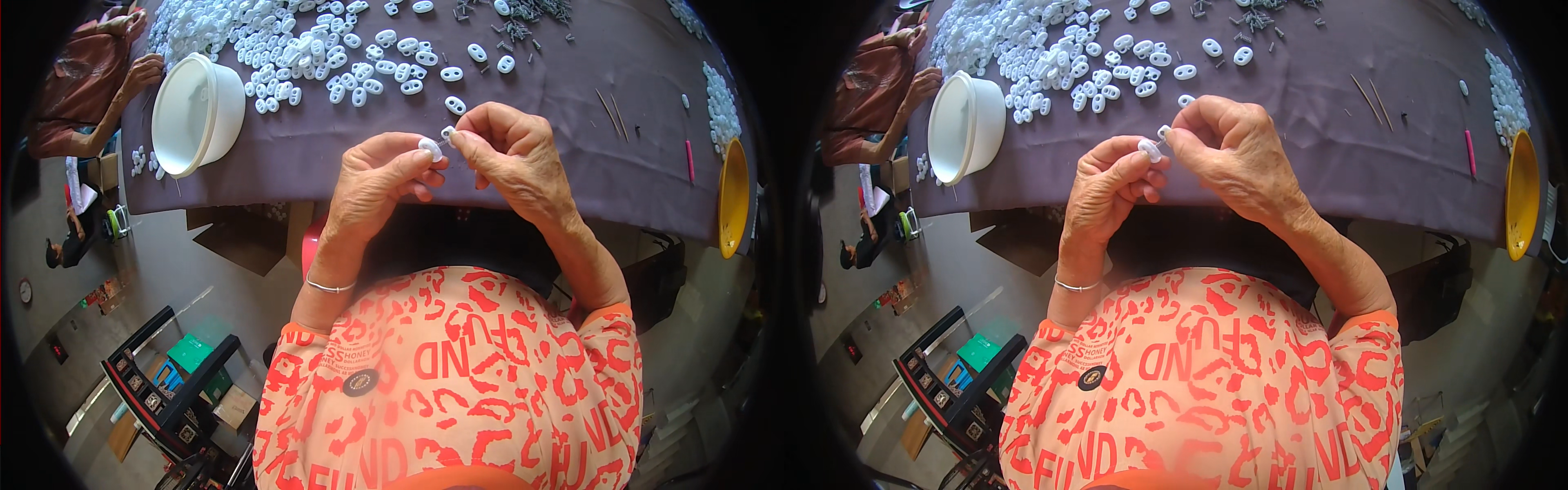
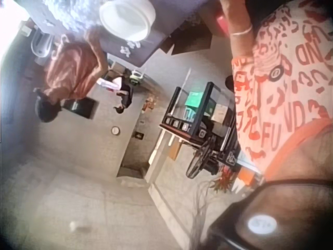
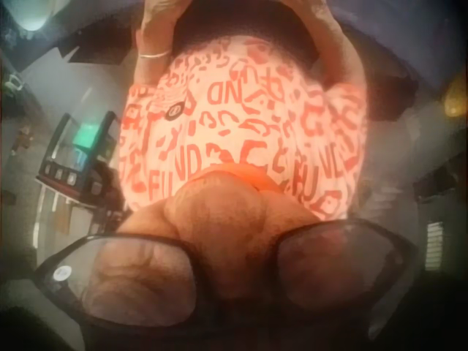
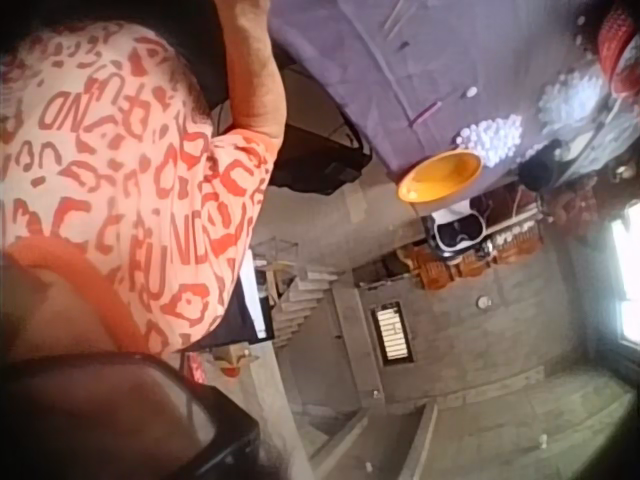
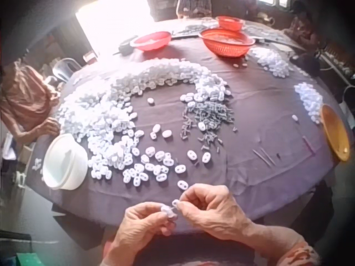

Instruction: The person puts on eyeglasses, sorts plastic parts and springs on the table, and assembles the plastic components by hand.

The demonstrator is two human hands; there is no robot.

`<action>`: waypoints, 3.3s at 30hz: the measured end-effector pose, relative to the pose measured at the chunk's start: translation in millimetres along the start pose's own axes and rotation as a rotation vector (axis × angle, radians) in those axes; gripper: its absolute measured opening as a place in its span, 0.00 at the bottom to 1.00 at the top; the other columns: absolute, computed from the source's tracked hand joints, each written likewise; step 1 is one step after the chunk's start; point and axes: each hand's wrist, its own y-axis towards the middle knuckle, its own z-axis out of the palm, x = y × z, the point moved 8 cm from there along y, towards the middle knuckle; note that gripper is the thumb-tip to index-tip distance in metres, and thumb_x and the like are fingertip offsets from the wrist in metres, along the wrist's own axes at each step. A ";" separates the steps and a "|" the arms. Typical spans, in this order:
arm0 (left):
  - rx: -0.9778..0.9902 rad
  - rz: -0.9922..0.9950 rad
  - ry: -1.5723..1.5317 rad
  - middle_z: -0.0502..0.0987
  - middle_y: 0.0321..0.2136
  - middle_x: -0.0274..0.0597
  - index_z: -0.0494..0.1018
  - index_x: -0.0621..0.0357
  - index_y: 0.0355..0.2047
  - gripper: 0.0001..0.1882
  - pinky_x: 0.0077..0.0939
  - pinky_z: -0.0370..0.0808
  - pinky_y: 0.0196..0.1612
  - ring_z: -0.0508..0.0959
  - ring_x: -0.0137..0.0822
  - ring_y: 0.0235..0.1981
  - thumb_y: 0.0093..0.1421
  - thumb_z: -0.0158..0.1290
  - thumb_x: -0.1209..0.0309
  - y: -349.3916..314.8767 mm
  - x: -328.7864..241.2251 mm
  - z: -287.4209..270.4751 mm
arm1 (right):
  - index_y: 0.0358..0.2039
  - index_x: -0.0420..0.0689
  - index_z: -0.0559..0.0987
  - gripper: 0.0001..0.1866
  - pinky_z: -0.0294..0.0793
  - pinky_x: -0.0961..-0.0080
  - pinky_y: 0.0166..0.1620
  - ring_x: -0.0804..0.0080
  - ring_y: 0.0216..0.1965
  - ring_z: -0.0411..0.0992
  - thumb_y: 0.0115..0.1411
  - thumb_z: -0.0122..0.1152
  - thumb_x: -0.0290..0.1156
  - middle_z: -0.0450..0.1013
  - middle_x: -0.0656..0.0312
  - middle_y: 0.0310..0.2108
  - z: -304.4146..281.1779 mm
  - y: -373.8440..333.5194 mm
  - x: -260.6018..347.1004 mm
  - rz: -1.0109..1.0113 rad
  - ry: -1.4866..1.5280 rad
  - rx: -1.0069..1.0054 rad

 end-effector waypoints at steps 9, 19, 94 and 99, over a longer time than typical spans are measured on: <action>0.029 0.015 -0.059 0.77 0.31 0.50 0.71 0.65 0.39 0.10 0.22 0.78 0.25 0.79 0.33 0.27 0.60 0.48 0.72 2.3 0.8 -1.2 | 0.29 0.37 0.75 0.08 0.64 0.89 0.18 0.87 0.16 0.65 0.56 0.59 0.29 0.69 0.68 0.19 -0.1 0.4 2.2 0.008 0.035 0.003; -0.046 0.039 -0.012 0.78 0.29 0.43 0.74 0.65 0.35 0.10 0.19 0.76 0.27 0.78 0.29 0.27 0.56 0.54 0.71 0.4 -0.9 -0.5 | 0.30 0.37 0.75 0.08 0.64 0.89 0.19 0.87 0.17 0.65 0.56 0.58 0.29 0.69 0.69 0.19 -0.1 0.8 -0.7 0.055 0.070 0.019; -0.041 0.477 0.706 0.73 0.24 0.37 0.76 0.65 0.27 0.06 0.18 0.67 0.31 0.70 0.25 0.26 0.51 0.58 0.74 5.9 -35.8 11.9 | 0.28 0.37 0.75 0.09 0.65 0.88 0.19 0.86 0.18 0.65 0.57 0.57 0.31 0.67 0.69 0.17 11.8 15.1 -9.9 0.071 0.017 0.218; -0.069 0.487 0.746 0.73 0.26 0.38 0.76 0.64 0.28 0.06 0.19 0.68 0.30 0.72 0.26 0.27 0.49 0.59 0.74 0.1 -38.8 10.4 | 0.29 0.38 0.75 0.09 0.65 0.88 0.19 0.86 0.17 0.65 0.57 0.58 0.32 0.67 0.69 0.18 10.3 12.4 -8.8 0.103 0.109 0.175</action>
